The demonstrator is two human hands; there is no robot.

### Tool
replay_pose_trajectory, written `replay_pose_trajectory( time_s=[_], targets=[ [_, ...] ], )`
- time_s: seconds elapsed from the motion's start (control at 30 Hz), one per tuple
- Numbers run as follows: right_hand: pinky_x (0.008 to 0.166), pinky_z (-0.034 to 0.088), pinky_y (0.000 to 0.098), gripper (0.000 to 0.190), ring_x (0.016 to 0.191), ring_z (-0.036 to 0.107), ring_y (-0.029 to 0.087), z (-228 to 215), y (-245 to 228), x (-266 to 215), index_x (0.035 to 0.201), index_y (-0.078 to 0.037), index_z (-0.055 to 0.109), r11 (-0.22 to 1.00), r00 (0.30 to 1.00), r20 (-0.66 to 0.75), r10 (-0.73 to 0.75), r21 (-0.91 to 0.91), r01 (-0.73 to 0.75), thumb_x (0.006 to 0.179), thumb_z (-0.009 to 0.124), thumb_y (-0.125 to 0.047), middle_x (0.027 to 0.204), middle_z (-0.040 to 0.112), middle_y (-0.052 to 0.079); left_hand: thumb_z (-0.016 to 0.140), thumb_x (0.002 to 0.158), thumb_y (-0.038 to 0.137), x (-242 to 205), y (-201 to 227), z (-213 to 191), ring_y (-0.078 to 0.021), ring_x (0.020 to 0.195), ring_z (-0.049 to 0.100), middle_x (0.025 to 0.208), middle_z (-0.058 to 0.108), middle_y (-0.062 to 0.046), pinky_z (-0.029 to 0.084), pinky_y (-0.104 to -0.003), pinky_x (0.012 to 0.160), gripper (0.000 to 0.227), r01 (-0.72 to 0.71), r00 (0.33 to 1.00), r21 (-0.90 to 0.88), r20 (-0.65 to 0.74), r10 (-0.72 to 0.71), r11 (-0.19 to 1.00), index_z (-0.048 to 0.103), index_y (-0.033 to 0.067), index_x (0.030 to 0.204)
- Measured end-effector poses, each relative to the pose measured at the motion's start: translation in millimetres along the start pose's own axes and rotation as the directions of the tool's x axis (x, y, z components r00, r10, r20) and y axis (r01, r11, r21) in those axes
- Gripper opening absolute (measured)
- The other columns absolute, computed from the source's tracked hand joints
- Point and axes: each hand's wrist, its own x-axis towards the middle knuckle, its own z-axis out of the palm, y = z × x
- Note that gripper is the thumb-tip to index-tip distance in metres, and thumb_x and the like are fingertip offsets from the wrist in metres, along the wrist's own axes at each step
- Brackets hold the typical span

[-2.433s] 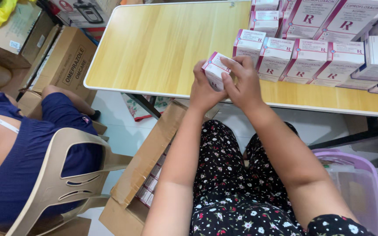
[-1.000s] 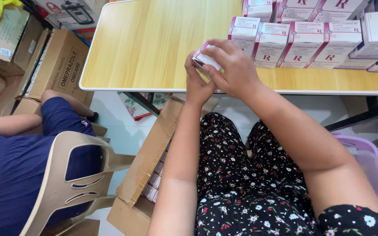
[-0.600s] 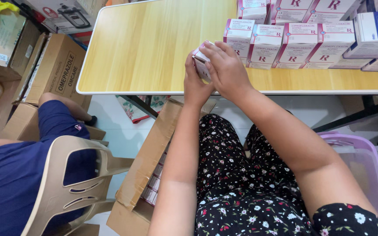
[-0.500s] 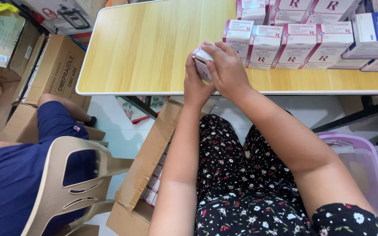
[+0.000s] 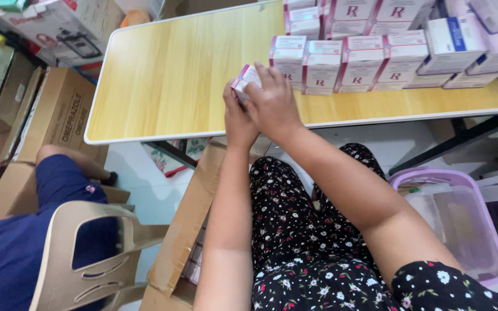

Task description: The person sits on the floor and repeatedly picks up small white boxes from a cardboard carton, opens them to check the contents, closes them, and places them on a nearby table. The person handles the boxes one at a time and stacks them in rows.

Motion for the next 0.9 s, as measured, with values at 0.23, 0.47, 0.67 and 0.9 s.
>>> replay_pose_trajectory(
  time_s=[0.23, 0.47, 0.67, 0.9],
  targets=[
    [0.110, 0.046, 0.0474, 0.046, 0.129, 0.057, 0.040, -72.3, 13.8, 18.1, 0.118, -0.010, 0.067, 0.964, 0.992, -0.050, 0.112, 0.248, -0.097, 0.077, 0.088, -0.014, 0.140, 0.061, 0.018, 0.096, 0.067, 0.023, 1.6, 19.1, -6.6, -0.0369, 0.122, 0.060, 0.142, 0.048, -0.024, 0.052, -0.048, 0.101, 0.123, -0.025, 0.992, -0.159, 0.117, 0.044, 0.987, 0.013, 0.0100, 0.157],
    [0.118, 0.054, 0.0389, 0.051, 0.137, 0.062, 0.023, -205.9, 71.4, 29.3, 0.135, -0.005, 0.055, 0.864, 0.992, -0.073, 0.104, 0.501, -0.053, 0.097, 0.087, -0.012, 0.147, 0.061, 0.011, 0.097, 0.069, 0.035, 4.5, 28.1, -5.0, -0.0355, 0.118, 0.064, 0.133, 0.058, -0.022, 0.052, -0.045, 0.105, 0.114, 0.065, 0.985, 0.082, 0.152, -0.077, 0.995, 0.026, 0.0115, 0.155],
    [0.105, 0.052, 0.0376, 0.033, 0.119, 0.068, 0.025, -205.0, 103.2, 92.4, 0.131, 0.001, 0.062, 0.915, 0.988, -0.048, -0.147, 0.372, 0.154, 0.103, 0.078, -0.008, 0.124, 0.069, 0.016, 0.090, 0.073, 0.038, 4.4, 34.7, -3.7, -0.0343, 0.106, 0.067, 0.115, 0.067, -0.018, 0.054, -0.043, 0.091, 0.078, 0.004, 0.987, 0.233, 0.155, -0.042, 0.972, 0.053, 0.0057, 0.134],
    [0.083, 0.050, 0.0499, 0.041, 0.101, 0.066, 0.042, -116.8, 101.3, 152.6, 0.117, -0.002, 0.063, 0.979, 0.953, 0.223, -0.203, 0.048, 0.198, 0.090, 0.087, -0.022, 0.106, 0.069, 0.021, 0.086, 0.078, 0.034, 6.9, 43.6, -8.2, -0.0327, 0.102, 0.067, 0.109, 0.068, -0.016, 0.055, -0.041, 0.089, 0.052, -0.059, 0.985, 0.224, 0.173, 0.020, 0.973, 0.066, 0.0021, 0.114]
  ],
)
